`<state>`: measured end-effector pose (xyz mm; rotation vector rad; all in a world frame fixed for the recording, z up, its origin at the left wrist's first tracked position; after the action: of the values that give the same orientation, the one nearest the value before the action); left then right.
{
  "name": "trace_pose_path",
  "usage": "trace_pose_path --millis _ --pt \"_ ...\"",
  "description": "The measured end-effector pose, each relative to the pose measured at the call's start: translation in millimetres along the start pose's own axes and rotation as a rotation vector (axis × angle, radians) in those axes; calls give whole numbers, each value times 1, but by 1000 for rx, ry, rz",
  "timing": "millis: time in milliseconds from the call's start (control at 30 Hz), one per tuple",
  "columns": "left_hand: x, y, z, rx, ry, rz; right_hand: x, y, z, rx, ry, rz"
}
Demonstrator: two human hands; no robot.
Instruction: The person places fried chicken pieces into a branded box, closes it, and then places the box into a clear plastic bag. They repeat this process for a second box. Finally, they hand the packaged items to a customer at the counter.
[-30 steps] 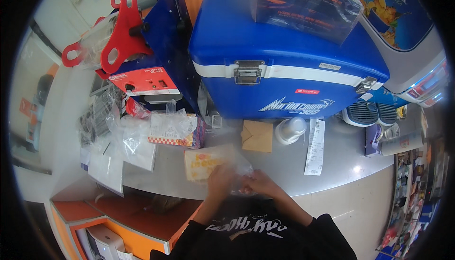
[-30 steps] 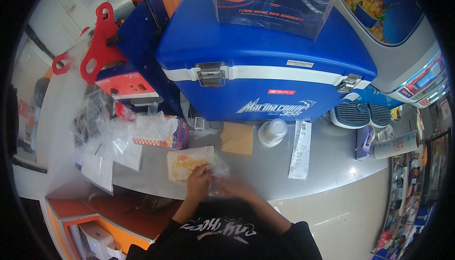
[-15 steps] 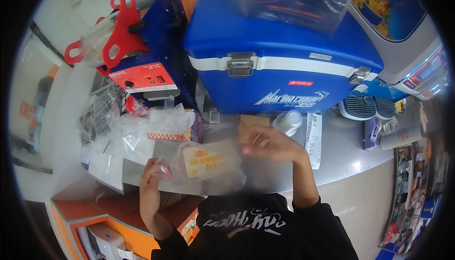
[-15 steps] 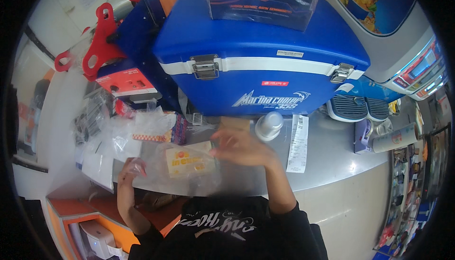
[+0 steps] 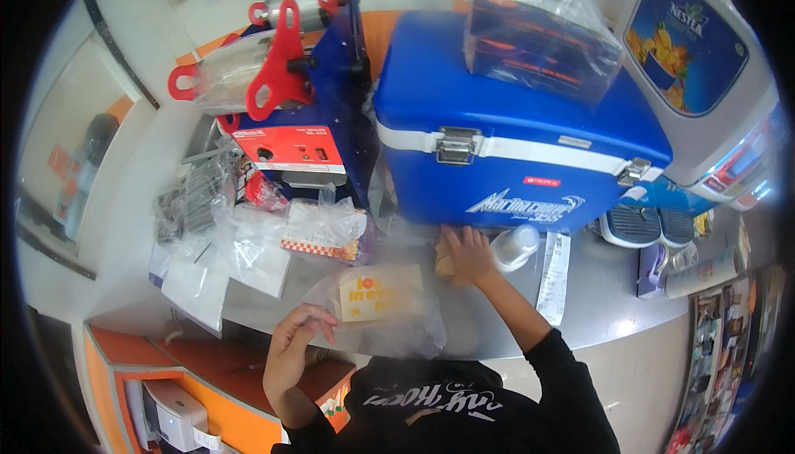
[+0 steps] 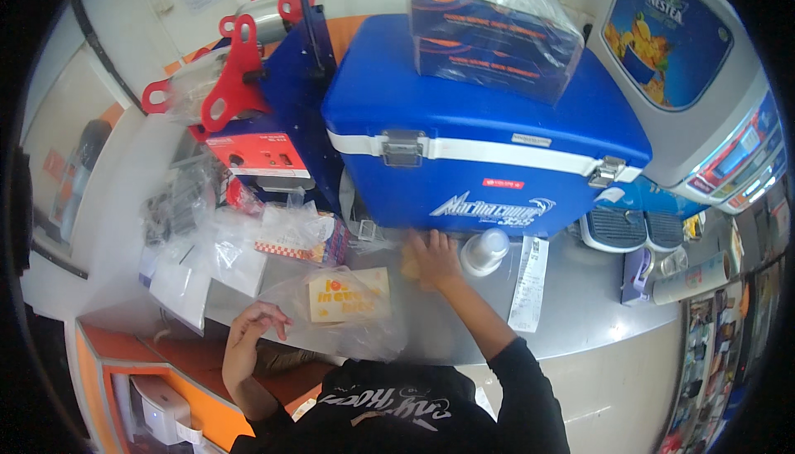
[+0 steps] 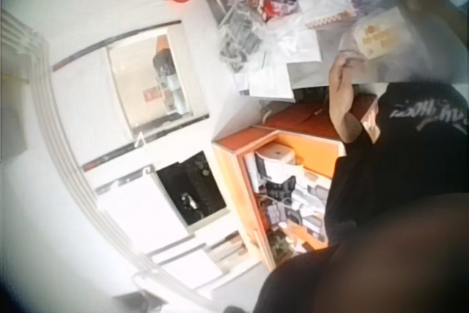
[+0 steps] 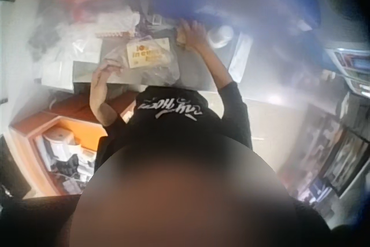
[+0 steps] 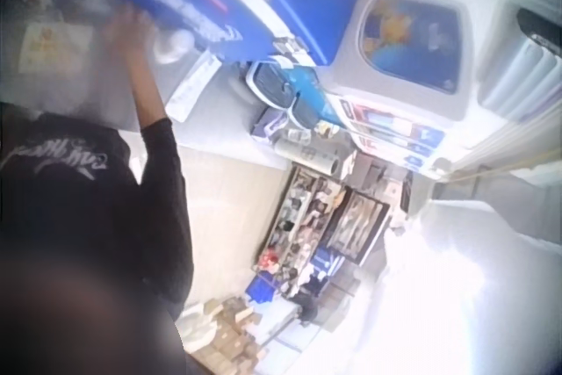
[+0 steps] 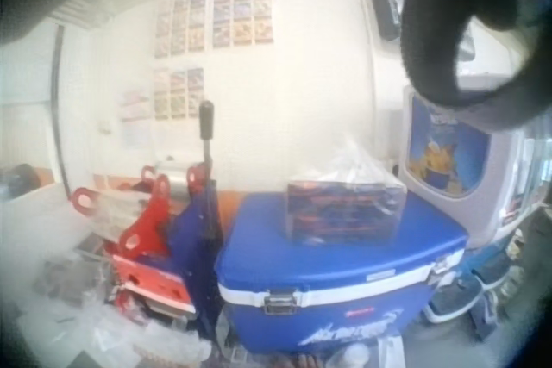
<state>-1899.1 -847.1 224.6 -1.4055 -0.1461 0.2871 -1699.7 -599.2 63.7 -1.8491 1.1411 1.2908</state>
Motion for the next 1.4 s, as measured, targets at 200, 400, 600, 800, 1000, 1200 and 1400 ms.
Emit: trace_pose_path --millis 200,400,600,800,1000,1200,1400 --pt "1 11 -12 5 -145 19 -137 -1 -112 -225 -258 706" --pt "1 25 -15 91 -364 -72 -131 89 -137 -775 416 1226" --pt "-4 33 -20 18 -427 213 -49 127 -76 -593 655 1095" --pt "13 37 -2 178 -359 112 -31 131 -76 -509 -51 238" --pt "8 42 2 75 -302 56 -50 52 -134 -495 -198 853" --pt "16 33 8 114 -264 65 53 -188 -83 1069 -442 371" --pt "19 30 17 60 -294 63 160 -248 -51 937 -422 606"
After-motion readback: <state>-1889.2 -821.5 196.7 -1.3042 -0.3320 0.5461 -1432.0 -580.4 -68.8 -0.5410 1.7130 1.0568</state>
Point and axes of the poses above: each hand's wrist, its own z-axis towards the middle knuckle, its own x-axis out of the palm, y = z × x, the point moved 3 cm from there along z, towards the middle knuckle, and after that the axes turned 14 degrees about x, right-handed, at the moved point
